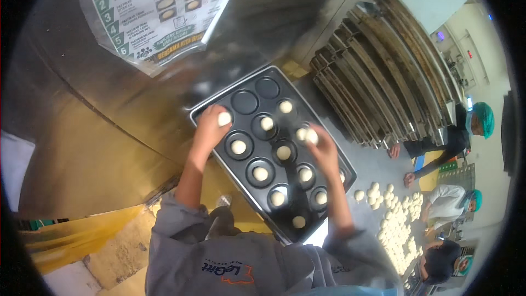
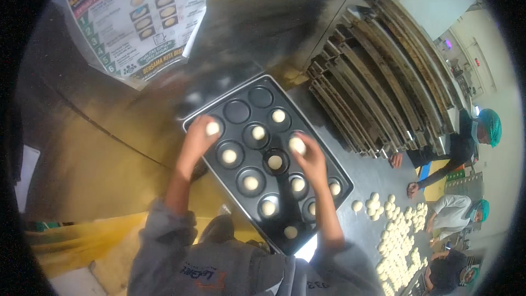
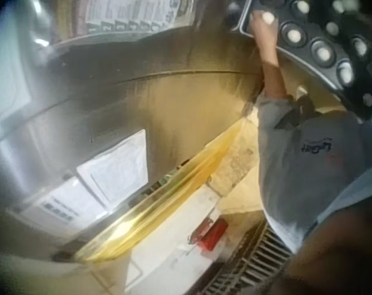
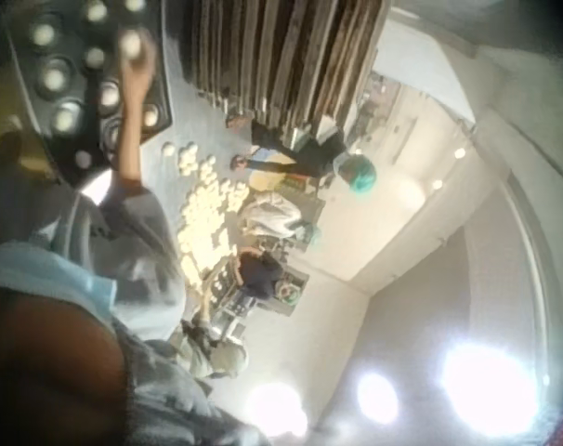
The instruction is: The person places dough balls into the circular indentations of a baking tray by hand, then lifts the tray and slides it into a tall metal rack before returning to the table to continue placing dough balls.
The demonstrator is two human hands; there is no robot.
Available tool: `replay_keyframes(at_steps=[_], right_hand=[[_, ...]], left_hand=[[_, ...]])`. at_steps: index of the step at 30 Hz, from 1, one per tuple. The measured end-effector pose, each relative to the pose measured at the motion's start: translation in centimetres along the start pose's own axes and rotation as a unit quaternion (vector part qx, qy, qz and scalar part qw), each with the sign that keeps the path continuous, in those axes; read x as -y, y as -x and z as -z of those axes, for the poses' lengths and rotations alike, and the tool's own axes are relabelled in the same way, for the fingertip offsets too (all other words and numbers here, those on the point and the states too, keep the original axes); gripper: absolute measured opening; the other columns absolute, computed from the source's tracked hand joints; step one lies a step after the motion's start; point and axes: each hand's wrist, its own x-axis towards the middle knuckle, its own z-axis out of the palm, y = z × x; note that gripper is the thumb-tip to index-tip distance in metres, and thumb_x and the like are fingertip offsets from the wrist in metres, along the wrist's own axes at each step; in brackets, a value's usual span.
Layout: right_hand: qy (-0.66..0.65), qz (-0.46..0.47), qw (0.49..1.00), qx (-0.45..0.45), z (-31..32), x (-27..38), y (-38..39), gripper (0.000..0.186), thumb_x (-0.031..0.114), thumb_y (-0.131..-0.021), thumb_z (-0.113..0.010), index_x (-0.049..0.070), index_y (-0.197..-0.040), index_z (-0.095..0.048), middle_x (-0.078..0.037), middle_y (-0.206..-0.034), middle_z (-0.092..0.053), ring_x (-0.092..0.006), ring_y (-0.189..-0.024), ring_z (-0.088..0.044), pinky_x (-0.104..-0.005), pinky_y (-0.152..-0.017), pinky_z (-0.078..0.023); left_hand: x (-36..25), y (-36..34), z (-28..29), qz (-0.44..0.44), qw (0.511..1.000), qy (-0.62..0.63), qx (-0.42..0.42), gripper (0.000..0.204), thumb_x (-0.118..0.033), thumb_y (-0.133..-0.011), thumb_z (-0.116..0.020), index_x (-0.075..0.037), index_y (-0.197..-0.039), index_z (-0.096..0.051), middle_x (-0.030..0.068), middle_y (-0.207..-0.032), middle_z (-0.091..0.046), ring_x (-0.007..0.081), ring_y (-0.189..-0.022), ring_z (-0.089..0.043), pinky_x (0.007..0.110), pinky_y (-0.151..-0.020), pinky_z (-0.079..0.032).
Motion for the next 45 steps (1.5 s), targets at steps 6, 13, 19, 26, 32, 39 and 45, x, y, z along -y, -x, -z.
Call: replay_keyframes(at_steps=[6,13,19,26,32,39,45], right_hand=[[0.279,0.119,0.942,0.146,-14.5,-2.7,-15.6,0.049,0.006,-0.074,-0.079,0.007,-0.122,-0.067,-0.018,-0.117,-0.062,-0.0398,-0.109,-0.063,-0.0461,-0.097,-0.051],[0.372,0.106,0.920,0.067,-16.1,-4.1,-10.6,0.072,0.016,-0.074,-0.080,0.015,-0.141,-0.053,-0.024,-0.146,-0.044,-0.0418,-0.135,-0.044,-0.0531,-0.110,-0.042],[0.285,0.075,0.954,-0.061,-1.7,0.0,12.0,0.051,0.018,-0.084,-0.074,0.015,-0.132,-0.058,-0.015,-0.137,-0.051,-0.0371,-0.128,-0.050,-0.0500,-0.107,-0.041],[0.222,-0.294,0.783,-0.502,15.1,-7.3,43.2,0.034,0.014,-0.084,-0.073,0.003,-0.114,-0.065,-0.019,-0.111,-0.065,-0.0355,-0.101,-0.065,-0.0430,-0.090,-0.053],[0.189,-0.195,0.779,-0.566,25.8,-15.7,44.1,0.057,0.000,-0.078,-0.066,0.002,-0.133,-0.054,-0.022,-0.126,-0.057,-0.0375,-0.109,-0.063,-0.0419,-0.096,-0.053],[0.301,-0.171,0.751,-0.562,32.7,-18.3,33.5,0.061,0.006,-0.081,-0.068,0.015,-0.140,-0.053,-0.020,-0.136,-0.049,-0.0356,-0.130,-0.048,-0.0512,-0.111,-0.039],[0.432,-0.371,0.543,-0.617,38.2,-23.4,43.6,0.044,0.018,-0.091,-0.066,0.016,-0.134,-0.060,-0.010,-0.133,-0.057,-0.0271,-0.127,-0.052,-0.0554,-0.106,-0.036]], left_hand=[[5.4,-0.9,-5.2,0.070,0.985,-0.154,0.045,0.043,-0.011,-0.075,-0.081,-0.005,-0.112,-0.061,0.0146,-0.113,-0.061,0.0365,-0.109,-0.059,0.047,-0.090,-0.052],[5.4,-0.2,-5.6,-0.041,0.981,-0.188,0.012,0.053,-0.019,-0.082,-0.077,-0.003,-0.129,-0.058,0.0180,-0.127,-0.060,0.0372,-0.124,-0.053,0.047,-0.107,-0.042],[8.1,2.8,-4.8,-0.175,0.951,-0.191,-0.168,0.046,-0.030,-0.099,-0.062,0.003,-0.131,-0.058,0.0219,-0.131,-0.060,0.0428,-0.124,-0.054,0.052,-0.109,-0.040],[-1.2,15.2,-11.1,-0.170,0.972,-0.139,-0.082,0.056,-0.037,-0.098,-0.061,-0.002,-0.142,-0.051,0.0208,-0.154,-0.042,0.0468,-0.146,-0.033,0.060,-0.118,-0.026],[-15.9,21.5,-15.5,-0.216,0.949,-0.200,0.114,0.064,-0.034,-0.097,-0.058,-0.004,-0.150,-0.038,0.0217,-0.159,-0.033,0.0467,-0.153,-0.015,0.065,-0.120,-0.011],[-14.4,23.3,-16.9,-0.237,0.930,-0.277,0.049,0.072,-0.046,-0.094,-0.061,-0.002,-0.147,-0.039,0.0218,-0.153,-0.036,0.0422,-0.149,-0.026,0.063,-0.119,-0.018],[-16.0,23.8,-17.5,-0.166,0.947,-0.276,0.024,0.074,-0.039,-0.085,-0.068,-0.002,-0.143,-0.041,0.0200,-0.146,-0.043,0.0414,-0.141,-0.037,0.060,-0.116,-0.026]])
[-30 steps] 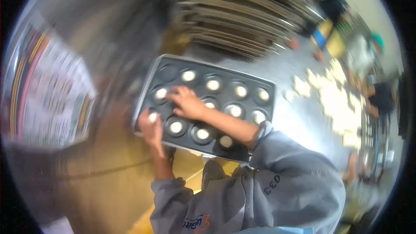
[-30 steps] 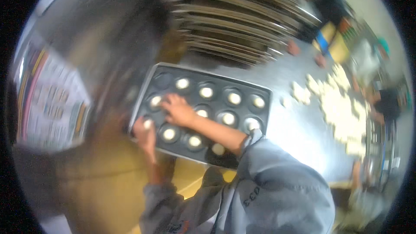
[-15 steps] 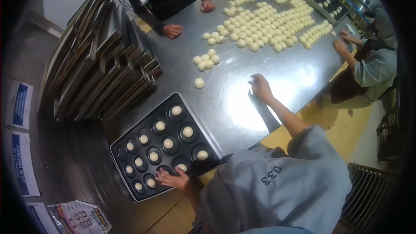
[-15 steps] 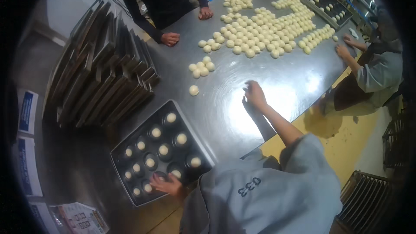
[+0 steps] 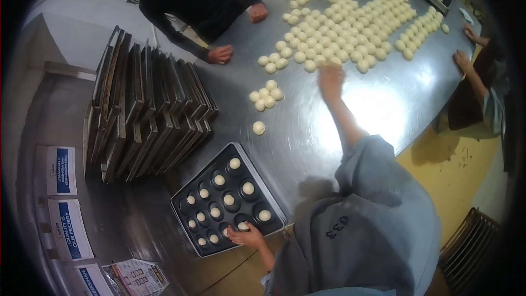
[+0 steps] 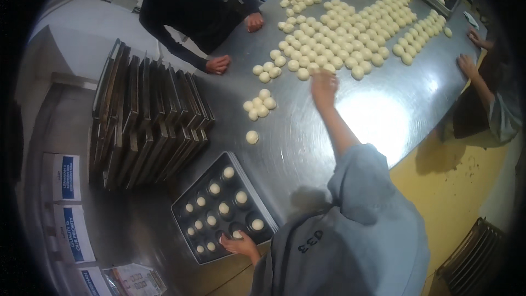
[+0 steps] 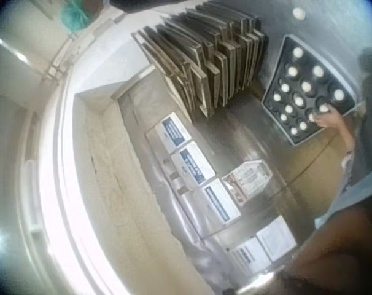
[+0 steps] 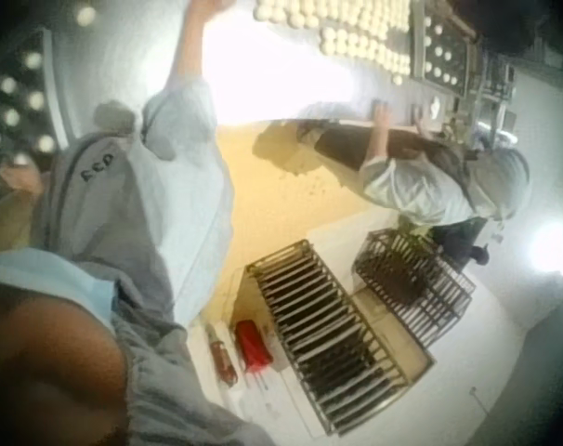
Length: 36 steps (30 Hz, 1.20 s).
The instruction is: The person places dough balls into the circular indentations of a baking tray by hand, then lifts the tray and slides it into a tall metal rack before returning to the table to continue placing dough balls.
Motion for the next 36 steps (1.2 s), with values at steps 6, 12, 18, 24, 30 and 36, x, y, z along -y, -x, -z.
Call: replay_keyframes(at_steps=[6,12,18,24,30,36], right_hand=[[-0.116,0.201,0.972,-0.028,5.9,-3.2,-3.4,0.028,0.017,-0.082,-0.075,0.006,-0.104,-0.063,-0.017,-0.102,-0.058,-0.0376,-0.101,-0.056,-0.0464,-0.085,-0.045],[-0.125,0.244,0.960,-0.056,16.3,-5.5,7.2,0.038,0.024,-0.075,-0.079,0.003,-0.100,-0.059,-0.014,-0.105,-0.054,-0.0346,-0.101,-0.053,-0.0520,-0.088,-0.039],[-0.154,0.140,0.977,0.048,11.7,-7.9,6.9,0.036,0.022,-0.070,-0.073,0.005,-0.099,-0.060,-0.018,-0.108,-0.056,-0.0389,-0.108,-0.053,-0.0521,-0.095,-0.041],[-0.281,0.281,0.858,0.324,15.2,-6.4,12.9,0.026,0.023,-0.078,-0.076,0.008,-0.098,-0.069,-0.012,-0.112,-0.065,-0.0319,-0.111,-0.061,-0.0451,-0.099,-0.048],[-0.107,0.289,0.936,0.173,15.6,-9.1,5.0,0.023,0.026,-0.074,-0.075,0.010,-0.089,-0.066,-0.010,-0.097,-0.062,-0.0307,-0.094,-0.059,-0.0448,-0.084,-0.045],[-0.284,0.297,0.877,0.249,13.2,-3.6,10.9,0.026,0.019,-0.078,-0.075,0.012,-0.102,-0.069,-0.008,-0.099,-0.067,-0.0292,-0.101,-0.063,-0.0429,-0.093,-0.049]], left_hand=[[-0.5,1.3,-0.2,0.027,0.997,0.008,-0.067,0.069,-0.020,-0.077,-0.071,0.001,-0.138,-0.046,0.0207,-0.136,-0.049,0.0431,-0.132,-0.043,0.055,-0.110,-0.035],[-1.9,2.9,-0.2,0.056,0.996,0.018,-0.065,0.069,-0.011,-0.073,-0.072,-0.001,-0.136,-0.047,0.0196,-0.135,-0.050,0.0420,-0.127,-0.047,0.055,-0.107,-0.038],[-1.2,2.3,-1.5,-0.003,0.996,0.019,-0.092,0.061,-0.013,-0.074,-0.072,-0.001,-0.131,-0.052,0.0191,-0.125,-0.057,0.0413,-0.119,-0.054,0.054,-0.101,-0.042],[-0.6,3.2,-1.4,0.042,0.999,0.002,-0.010,0.055,-0.014,-0.076,-0.069,-0.005,-0.128,-0.055,0.0169,-0.123,-0.059,0.0403,-0.115,-0.056,0.054,-0.094,-0.044],[-1.7,2.8,-1.1,0.027,0.999,-0.031,0.009,0.049,-0.013,-0.075,-0.070,-0.004,-0.122,-0.059,0.0156,-0.117,-0.062,0.0381,-0.109,-0.059,0.051,-0.093,-0.046],[-3.6,2.2,-1.5,0.054,0.998,-0.030,0.000,0.050,-0.018,-0.076,-0.068,-0.004,-0.123,-0.057,0.0149,-0.125,-0.057,0.0383,-0.117,-0.055,0.054,-0.096,-0.042]])
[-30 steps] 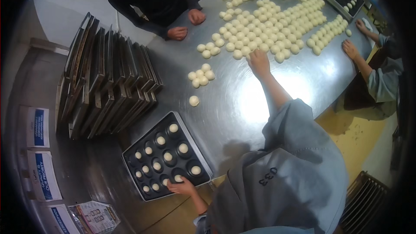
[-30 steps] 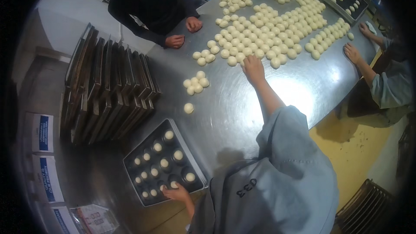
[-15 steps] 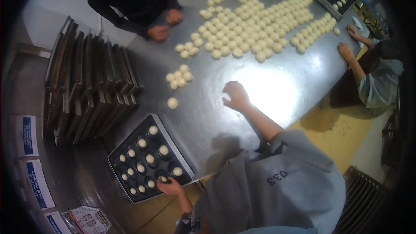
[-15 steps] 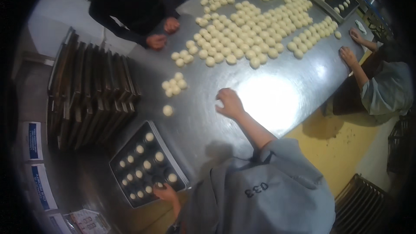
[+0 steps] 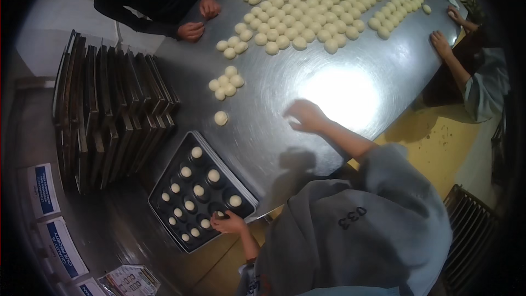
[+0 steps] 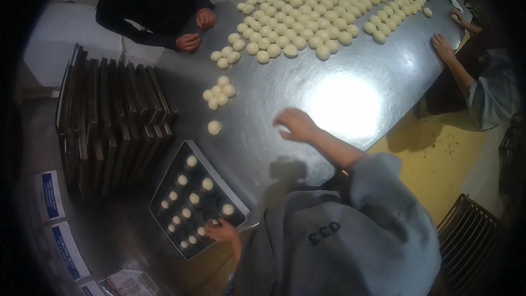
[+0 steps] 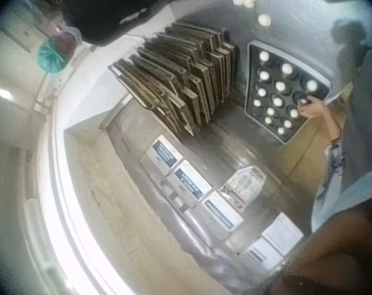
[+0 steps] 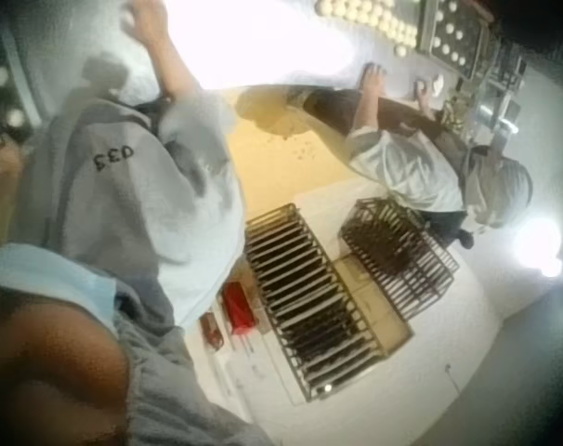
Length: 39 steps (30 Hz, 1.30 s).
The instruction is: The person places dough balls into the circular indentations of a baking tray by hand, then lifts the tray and slides it into a tall metal rack before returning to the table to continue placing dough balls.
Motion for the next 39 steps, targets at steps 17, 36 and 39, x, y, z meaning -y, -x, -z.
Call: replay_keyframes(at_steps=[17,36,39], right_hand=[[0.174,-0.111,0.978,-0.020,6.1,-4.3,0.2,0.017,0.022,-0.074,-0.078,0.011,-0.078,-0.065,-0.008,-0.096,-0.060,-0.0300,-0.096,-0.056,-0.0450,-0.081,-0.042],[0.062,-0.067,0.991,-0.095,0.7,-3.0,-2.9,0.011,0.013,-0.071,-0.073,0.009,-0.079,-0.066,-0.009,-0.085,-0.065,-0.0320,-0.088,-0.062,-0.0452,-0.083,-0.049],[0.089,-0.063,0.989,-0.100,3.9,-5.7,2.1,0.012,0.015,-0.071,-0.074,0.009,-0.078,-0.066,-0.008,-0.083,-0.065,-0.0295,-0.087,-0.062,-0.0446,-0.079,-0.049]], left_hand=[[1.0,0.5,-1.5,0.013,0.996,0.086,-0.032,0.039,-0.011,-0.077,-0.061,-0.009,-0.116,-0.062,0.0100,-0.121,-0.059,0.0338,-0.115,-0.057,0.050,-0.095,-0.042],[-0.2,0.3,-0.3,0.013,0.992,0.119,-0.033,0.034,-0.006,-0.079,-0.058,-0.007,-0.113,-0.062,0.0092,-0.120,-0.058,0.0329,-0.116,-0.056,0.049,-0.097,-0.039],[0.1,0.5,-0.3,0.022,0.989,0.138,-0.051,0.031,-0.006,-0.080,-0.057,-0.007,-0.110,-0.063,0.0096,-0.119,-0.058,0.0330,-0.116,-0.056,0.048,-0.097,-0.039]])
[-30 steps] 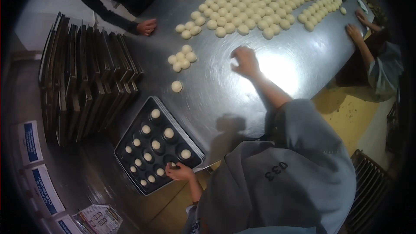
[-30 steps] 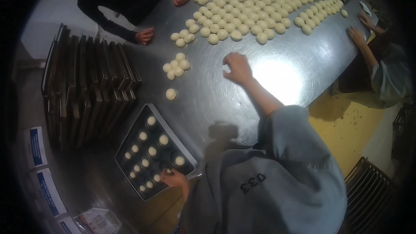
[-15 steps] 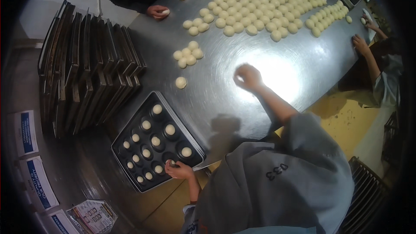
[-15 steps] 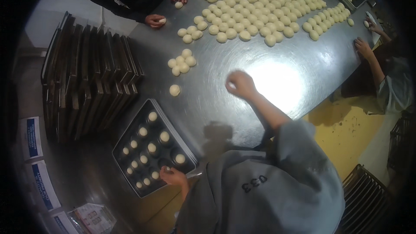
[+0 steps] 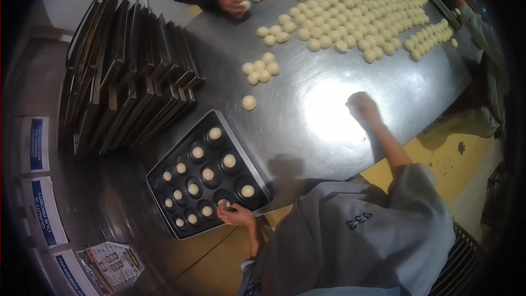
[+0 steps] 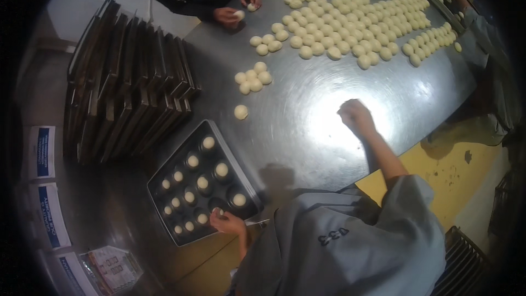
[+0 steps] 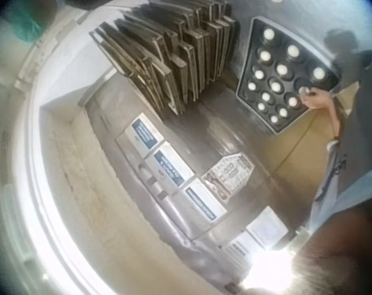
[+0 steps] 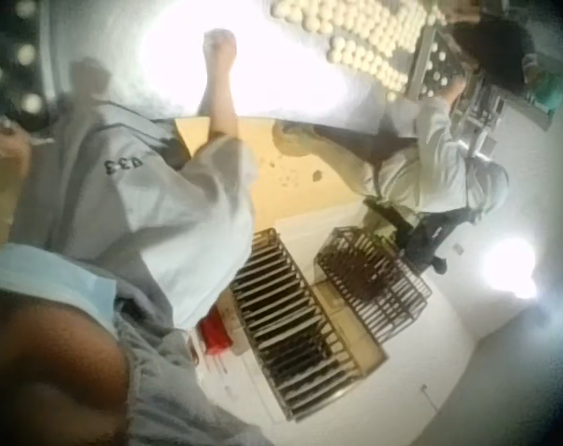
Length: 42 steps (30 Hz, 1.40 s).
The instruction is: The person places dough balls into the circular indentations of a baking tray by hand, then lifts the tray and slides it into a tall metal rack before returning to the table to continue placing dough balls.
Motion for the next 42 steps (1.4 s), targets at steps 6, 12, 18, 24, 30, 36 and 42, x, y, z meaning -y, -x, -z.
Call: replay_keyframes(at_steps=[6,12,18,24,30,36,42], right_hand=[[0.040,-0.051,0.994,-0.088,-0.1,1.5,-7.2,0.017,0.014,-0.071,-0.074,0.006,-0.082,-0.064,-0.013,-0.098,-0.063,-0.0361,-0.094,-0.058,-0.0455,-0.086,-0.047],[-0.035,-0.111,0.993,-0.036,0.3,2.9,2.0,0.008,0.008,-0.074,-0.076,0.008,-0.081,-0.071,-0.011,-0.091,-0.071,-0.0306,-0.095,-0.067,-0.0420,-0.085,-0.053],[0.088,-0.071,0.987,-0.118,-0.3,1.3,-6.8,0.009,0.011,-0.073,-0.071,0.007,-0.071,-0.063,-0.011,-0.084,-0.062,-0.0322,-0.083,-0.060,-0.0431,-0.076,-0.048],[0.011,-0.111,0.993,-0.036,-1.3,3.7,-0.9,0.023,0.008,-0.076,-0.072,0.007,-0.099,-0.067,-0.014,-0.110,-0.064,-0.0331,-0.108,-0.061,-0.0429,-0.095,-0.050],[0.152,-0.103,0.979,-0.092,-0.9,5.5,-0.3,0.057,0.010,-0.079,-0.072,0.008,-0.134,-0.057,-0.020,-0.131,-0.055,-0.0379,-0.121,-0.054,-0.0454,-0.100,-0.049],[0.039,-0.264,0.962,0.064,2.1,-3.7,-1.6,0.042,0.019,-0.084,-0.074,0.007,-0.123,-0.064,-0.015,-0.112,-0.068,-0.0294,-0.100,-0.066,-0.0405,-0.082,-0.055],[-0.107,-0.290,0.948,0.083,2.1,4.9,-10.4,0.035,0.025,-0.093,-0.071,0.008,-0.123,-0.065,-0.007,-0.106,-0.070,-0.0135,-0.088,-0.067,-0.0268,-0.065,-0.053]], left_hand=[[-0.8,-0.4,-0.1,0.013,1.000,0.017,0.005,0.028,-0.008,-0.081,-0.057,-0.007,-0.108,-0.064,0.0095,-0.118,-0.057,0.0318,-0.118,-0.055,0.049,-0.098,-0.038],[-0.4,-0.1,-0.3,0.017,1.000,0.003,-0.003,0.026,-0.008,-0.080,-0.057,-0.007,-0.105,-0.066,0.0090,-0.116,-0.058,0.0315,-0.117,-0.056,0.049,-0.098,-0.039],[-0.2,0.2,-0.2,0.023,1.000,0.017,-0.007,0.025,-0.007,-0.080,-0.057,-0.008,-0.102,-0.066,0.0093,-0.115,-0.059,0.0317,-0.116,-0.056,0.049,-0.097,-0.040],[-0.6,-0.2,-0.3,-0.002,1.000,-0.008,-0.003,0.025,-0.009,-0.080,-0.057,-0.007,-0.103,-0.066,0.0103,-0.116,-0.059,0.0335,-0.114,-0.056,0.049,-0.098,-0.040],[0.2,-0.4,-0.3,-0.024,0.999,0.015,-0.032,0.023,-0.011,-0.080,-0.057,-0.009,-0.101,-0.066,0.0073,-0.110,-0.063,0.0313,-0.107,-0.060,0.047,-0.096,-0.041],[-0.5,-0.9,-0.2,-0.015,0.997,0.062,-0.033,0.026,-0.012,-0.078,-0.060,-0.008,-0.103,-0.066,0.0136,-0.109,-0.065,0.0361,-0.108,-0.060,0.050,-0.092,-0.045],[-0.5,-0.5,1.1,-0.006,0.997,0.079,-0.005,0.038,-0.011,-0.077,-0.064,-0.007,-0.115,-0.061,0.0136,-0.118,-0.061,0.0363,-0.114,-0.056,0.049,-0.100,-0.039]])
